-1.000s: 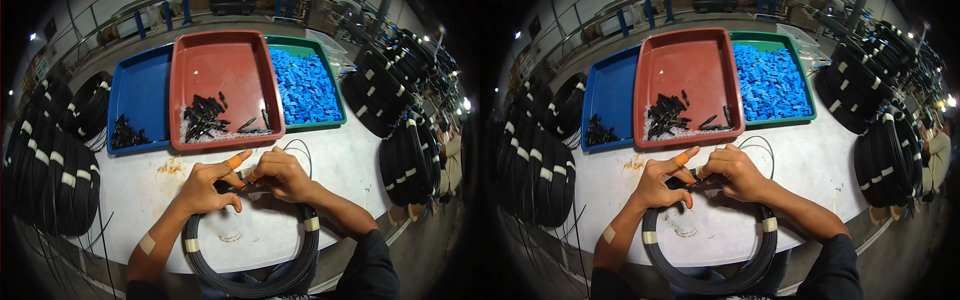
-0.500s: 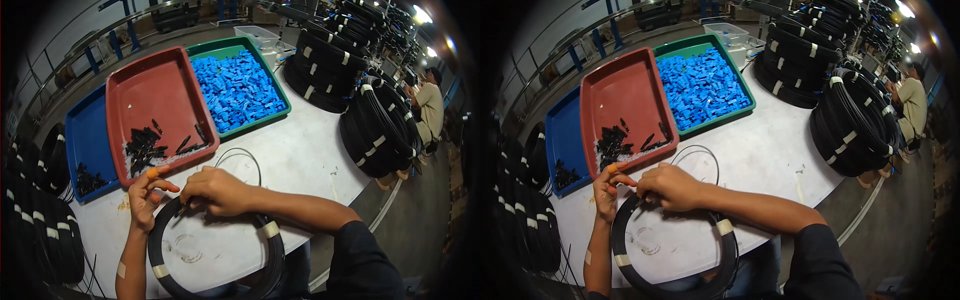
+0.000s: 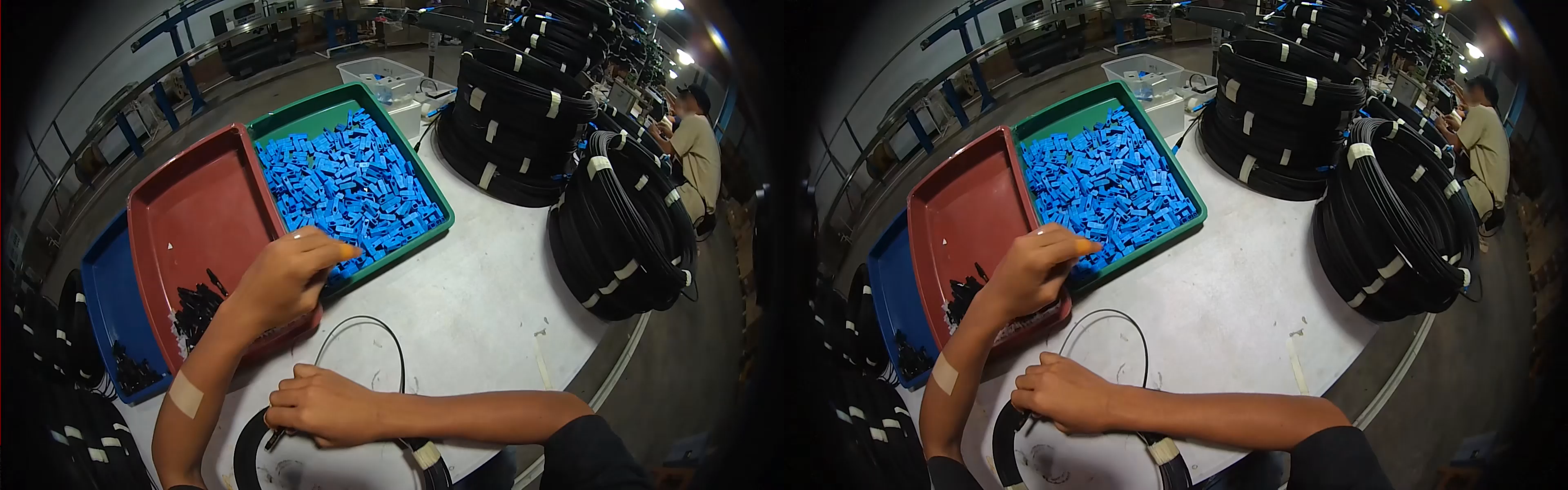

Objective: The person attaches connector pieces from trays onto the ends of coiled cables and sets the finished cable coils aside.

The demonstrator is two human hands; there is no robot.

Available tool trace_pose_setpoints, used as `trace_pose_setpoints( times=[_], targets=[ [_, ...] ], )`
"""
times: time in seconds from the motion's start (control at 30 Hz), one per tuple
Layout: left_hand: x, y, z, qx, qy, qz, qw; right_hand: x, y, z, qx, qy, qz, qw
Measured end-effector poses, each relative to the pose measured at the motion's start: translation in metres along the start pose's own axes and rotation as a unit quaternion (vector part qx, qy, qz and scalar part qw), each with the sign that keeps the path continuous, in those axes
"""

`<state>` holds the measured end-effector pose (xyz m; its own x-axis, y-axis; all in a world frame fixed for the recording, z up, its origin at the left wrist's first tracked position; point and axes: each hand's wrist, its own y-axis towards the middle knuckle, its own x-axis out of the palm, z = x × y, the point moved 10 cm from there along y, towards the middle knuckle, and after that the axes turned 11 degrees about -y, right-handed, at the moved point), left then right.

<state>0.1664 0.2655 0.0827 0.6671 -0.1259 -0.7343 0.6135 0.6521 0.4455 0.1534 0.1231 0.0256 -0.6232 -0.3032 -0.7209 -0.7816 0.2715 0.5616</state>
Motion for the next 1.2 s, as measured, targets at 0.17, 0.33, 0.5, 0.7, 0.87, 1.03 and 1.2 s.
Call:
trace_pose_setpoints(
  times=[0.17,0.33,0.5,0.7,0.87,1.03,1.2],
  targets=[
    [0.054,0.033,0.002,0.125,0.197,-0.093,0.968,0.003,-0.002,0.001,0.007,-0.006,0.005,1.0],
    [0.074,0.042,-0.013,0.127,0.233,-0.162,0.95,0.002,-0.002,0.001,0.006,-0.002,0.001,1.0],
    [0.049,0.043,-0.021,0.085,0.196,-0.147,0.966,-0.002,-0.001,0.0,-0.002,0.009,0.001,1.0],
    [-0.019,0.015,0.0,-0.005,-0.022,0.031,0.999,-0.005,-0.001,0.0,-0.009,-0.024,0.0,1.0],
    [-0.057,-0.06,0.003,-0.094,-0.176,0.184,0.962,-0.018,0.0,-0.005,-0.007,-0.039,0.05,0.998],
    [-0.071,-0.145,0.019,-0.158,-0.304,0.289,0.894,-0.018,0.004,-0.009,0.009,-0.062,0.003,0.998],
    [-0.072,-0.206,0.035,-0.128,-0.312,0.344,0.876,-0.018,0.004,-0.018,-0.02,-0.096,-0.005,0.995]
  ],
)
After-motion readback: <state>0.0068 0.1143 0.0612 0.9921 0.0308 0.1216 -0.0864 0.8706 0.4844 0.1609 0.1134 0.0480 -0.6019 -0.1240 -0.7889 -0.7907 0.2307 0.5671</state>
